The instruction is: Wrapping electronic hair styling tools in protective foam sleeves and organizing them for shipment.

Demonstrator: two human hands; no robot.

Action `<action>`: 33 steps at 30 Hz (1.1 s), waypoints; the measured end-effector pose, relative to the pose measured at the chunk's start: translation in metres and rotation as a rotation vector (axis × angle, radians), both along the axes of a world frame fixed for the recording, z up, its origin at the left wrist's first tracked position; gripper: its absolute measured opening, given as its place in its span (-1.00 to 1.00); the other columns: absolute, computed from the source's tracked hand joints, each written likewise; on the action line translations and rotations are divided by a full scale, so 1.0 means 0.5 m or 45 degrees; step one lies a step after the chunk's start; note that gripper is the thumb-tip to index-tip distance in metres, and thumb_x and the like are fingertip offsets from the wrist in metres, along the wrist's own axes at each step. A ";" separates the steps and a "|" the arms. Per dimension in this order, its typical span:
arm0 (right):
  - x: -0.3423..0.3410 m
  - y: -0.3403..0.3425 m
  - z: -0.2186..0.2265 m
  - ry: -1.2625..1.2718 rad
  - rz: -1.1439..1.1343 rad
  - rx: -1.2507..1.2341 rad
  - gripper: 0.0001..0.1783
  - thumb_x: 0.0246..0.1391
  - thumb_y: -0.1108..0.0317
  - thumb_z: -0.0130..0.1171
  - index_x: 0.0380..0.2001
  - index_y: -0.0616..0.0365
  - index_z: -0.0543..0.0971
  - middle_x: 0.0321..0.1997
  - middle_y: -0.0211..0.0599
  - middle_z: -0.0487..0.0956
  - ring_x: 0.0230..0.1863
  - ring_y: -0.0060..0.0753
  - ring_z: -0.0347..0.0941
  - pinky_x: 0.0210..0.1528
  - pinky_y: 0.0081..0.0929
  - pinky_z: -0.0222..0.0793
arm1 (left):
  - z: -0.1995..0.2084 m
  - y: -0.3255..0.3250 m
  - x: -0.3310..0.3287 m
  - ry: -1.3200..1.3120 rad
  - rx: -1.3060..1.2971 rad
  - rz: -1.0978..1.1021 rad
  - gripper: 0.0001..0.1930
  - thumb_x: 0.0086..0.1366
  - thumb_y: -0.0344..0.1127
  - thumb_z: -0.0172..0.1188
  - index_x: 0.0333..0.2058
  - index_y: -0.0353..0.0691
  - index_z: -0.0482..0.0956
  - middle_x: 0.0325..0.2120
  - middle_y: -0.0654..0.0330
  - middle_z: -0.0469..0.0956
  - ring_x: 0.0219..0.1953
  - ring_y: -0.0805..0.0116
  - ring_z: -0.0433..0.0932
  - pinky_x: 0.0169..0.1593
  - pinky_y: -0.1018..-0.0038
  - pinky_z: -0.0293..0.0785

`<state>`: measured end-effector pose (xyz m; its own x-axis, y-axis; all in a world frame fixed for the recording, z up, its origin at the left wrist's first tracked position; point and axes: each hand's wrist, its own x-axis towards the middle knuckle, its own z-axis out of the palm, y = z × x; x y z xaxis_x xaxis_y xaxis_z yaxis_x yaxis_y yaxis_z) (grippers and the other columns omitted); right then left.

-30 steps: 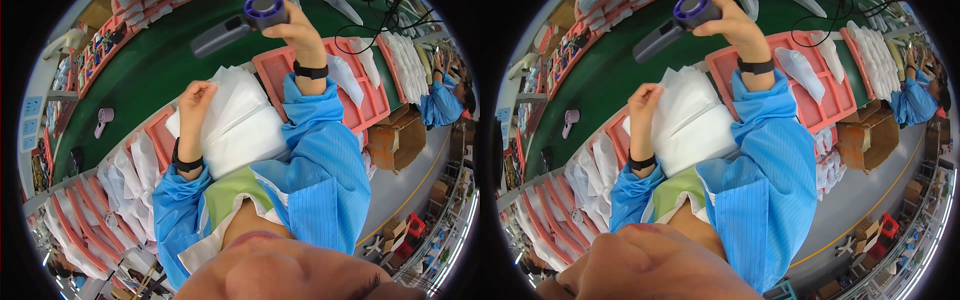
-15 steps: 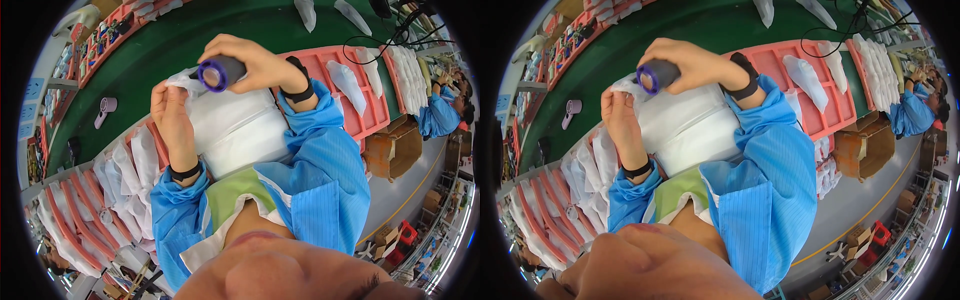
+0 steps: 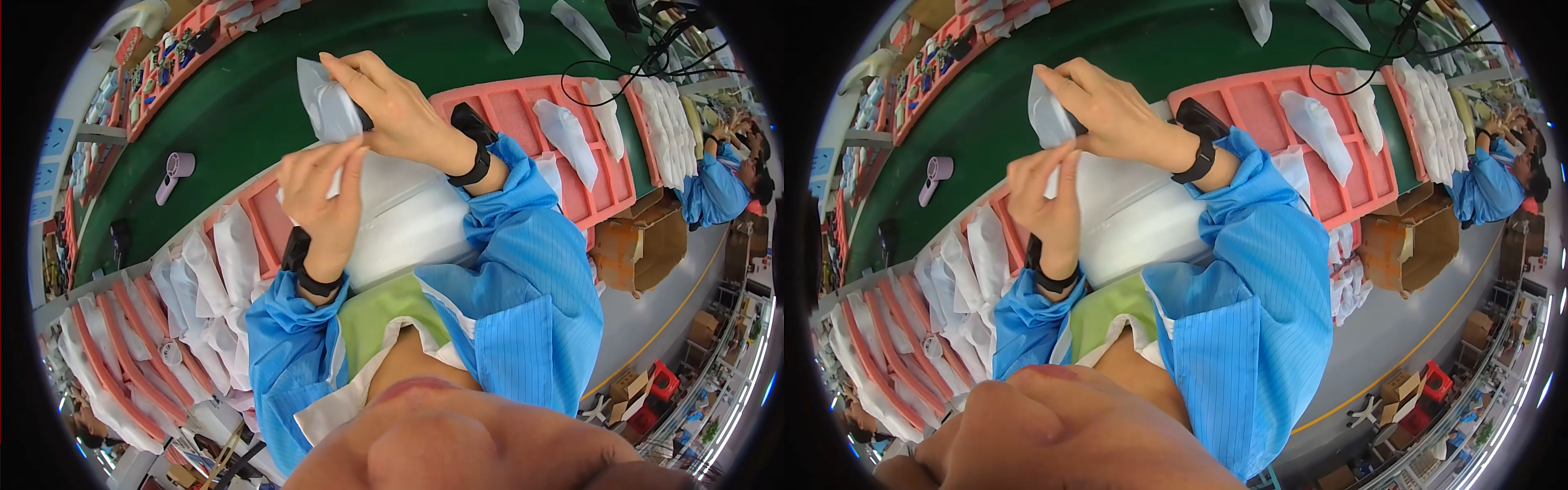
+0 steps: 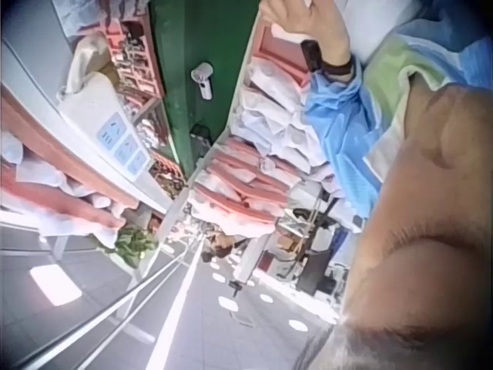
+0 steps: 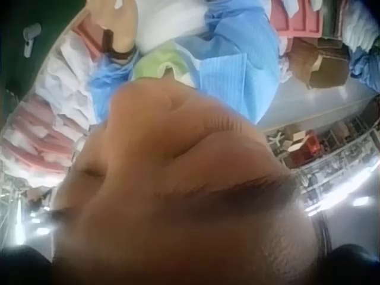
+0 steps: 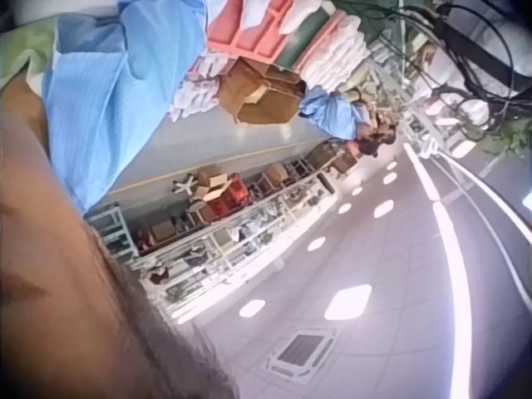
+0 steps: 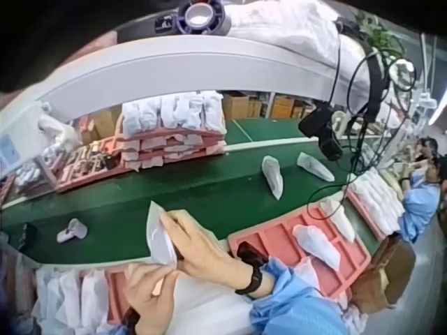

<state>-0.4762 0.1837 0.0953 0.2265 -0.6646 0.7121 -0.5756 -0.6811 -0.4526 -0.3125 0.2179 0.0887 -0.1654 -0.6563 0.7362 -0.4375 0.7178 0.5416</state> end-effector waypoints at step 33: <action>0.042 0.017 -0.023 0.073 0.062 0.226 -0.62 -0.15 0.51 0.27 -0.21 0.27 0.40 -0.32 0.04 0.51 -0.26 0.20 0.46 -0.26 -0.22 0.41 | -0.010 -0.046 0.053 0.293 -0.073 0.038 -0.64 0.00 -0.44 0.43 -0.21 -0.21 0.50 0.10 0.08 0.29 0.11 0.21 0.35 -0.01 0.44 0.41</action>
<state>-0.4551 0.1923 0.0840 0.2986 -0.7660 0.5694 -0.5722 -0.6211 -0.5355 -0.2859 0.1947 0.0837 0.0300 -0.6145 0.7883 -0.3286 0.7388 0.5884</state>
